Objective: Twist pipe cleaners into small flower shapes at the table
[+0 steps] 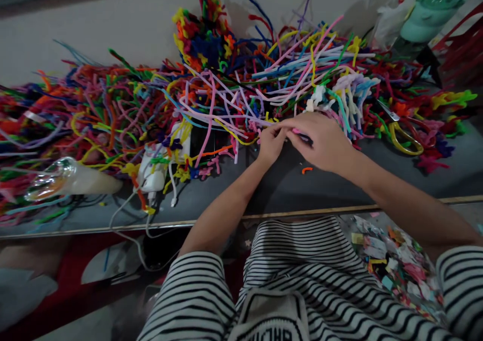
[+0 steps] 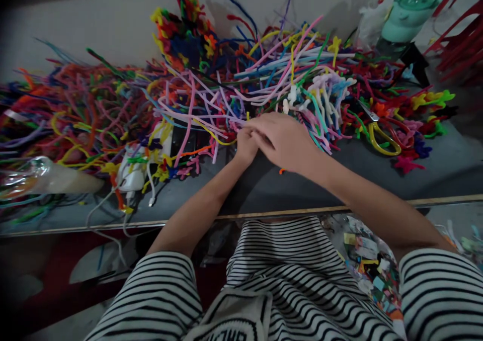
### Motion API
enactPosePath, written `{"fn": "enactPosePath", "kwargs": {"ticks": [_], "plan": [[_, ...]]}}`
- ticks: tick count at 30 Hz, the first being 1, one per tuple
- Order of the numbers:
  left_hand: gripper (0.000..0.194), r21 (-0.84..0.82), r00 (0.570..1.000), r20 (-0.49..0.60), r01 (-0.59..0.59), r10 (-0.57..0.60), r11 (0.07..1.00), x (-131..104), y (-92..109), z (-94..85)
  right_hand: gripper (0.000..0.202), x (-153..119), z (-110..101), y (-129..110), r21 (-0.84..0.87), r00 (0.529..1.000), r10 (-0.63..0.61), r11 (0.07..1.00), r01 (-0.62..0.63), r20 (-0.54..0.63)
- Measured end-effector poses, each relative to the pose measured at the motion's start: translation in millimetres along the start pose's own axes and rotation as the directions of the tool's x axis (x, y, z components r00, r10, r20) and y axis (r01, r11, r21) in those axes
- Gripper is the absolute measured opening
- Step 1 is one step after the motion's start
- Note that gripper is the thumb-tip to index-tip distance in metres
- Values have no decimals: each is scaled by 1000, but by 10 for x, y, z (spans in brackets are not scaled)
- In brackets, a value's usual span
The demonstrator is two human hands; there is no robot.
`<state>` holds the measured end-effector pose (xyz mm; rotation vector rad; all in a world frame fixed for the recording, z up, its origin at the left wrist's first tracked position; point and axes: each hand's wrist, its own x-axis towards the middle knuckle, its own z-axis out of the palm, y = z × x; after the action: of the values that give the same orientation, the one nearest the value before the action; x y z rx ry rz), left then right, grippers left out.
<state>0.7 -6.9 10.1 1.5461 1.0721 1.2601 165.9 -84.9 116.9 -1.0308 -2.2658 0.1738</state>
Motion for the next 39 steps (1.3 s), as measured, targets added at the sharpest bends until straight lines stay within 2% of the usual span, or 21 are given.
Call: {"fn": "enactPosePath", "kwargs": {"ticks": [2, 4, 7, 11, 15, 21, 26, 33, 39], "plan": [[23, 47, 998, -44, -36, 38, 998, -25, 48, -2, 39, -10, 207, 321, -119, 996, 64, 990, -70, -57], [19, 65, 997, -60, -50, 54, 997, -49, 98, 10, 37, -59, 386, 607, -199, 995, 87, 975, -95, -49], [13, 35, 998, -51, -21, 23, 999, -68, 148, 38, 36, -140, 513, 803, -267, 997, 53, 961, -67, -60], [13, -7, 998, -65, 8, -8, 1000, -63, 139, 42, 36, -160, 516, 794, -285, 993, -36, 959, 2, -114], [19, -53, 993, -111, 27, -33, 998, -44, 74, 37, 32, -157, 508, 804, -227, 988, -97, 972, 68, -119], [24, -193, 982, -102, 136, -158, 972, 2, 36, 81, 33, -187, 513, 846, -141, 989, -67, 989, 49, -132], [22, -309, 967, -90, 200, -238, 930, 27, 30, 86, 31, -168, 495, 877, -177, 990, -78, 983, 57, -113], [35, -345, 964, 16, 254, -265, 904, 12, 70, 78, 25, -171, 496, 894, -193, 988, -87, 979, 62, -127], [37, -404, 928, 167, 373, -334, 835, -41, 226, 98, 25, -182, 564, 942, -189, 978, -111, 979, 78, -176]]}}
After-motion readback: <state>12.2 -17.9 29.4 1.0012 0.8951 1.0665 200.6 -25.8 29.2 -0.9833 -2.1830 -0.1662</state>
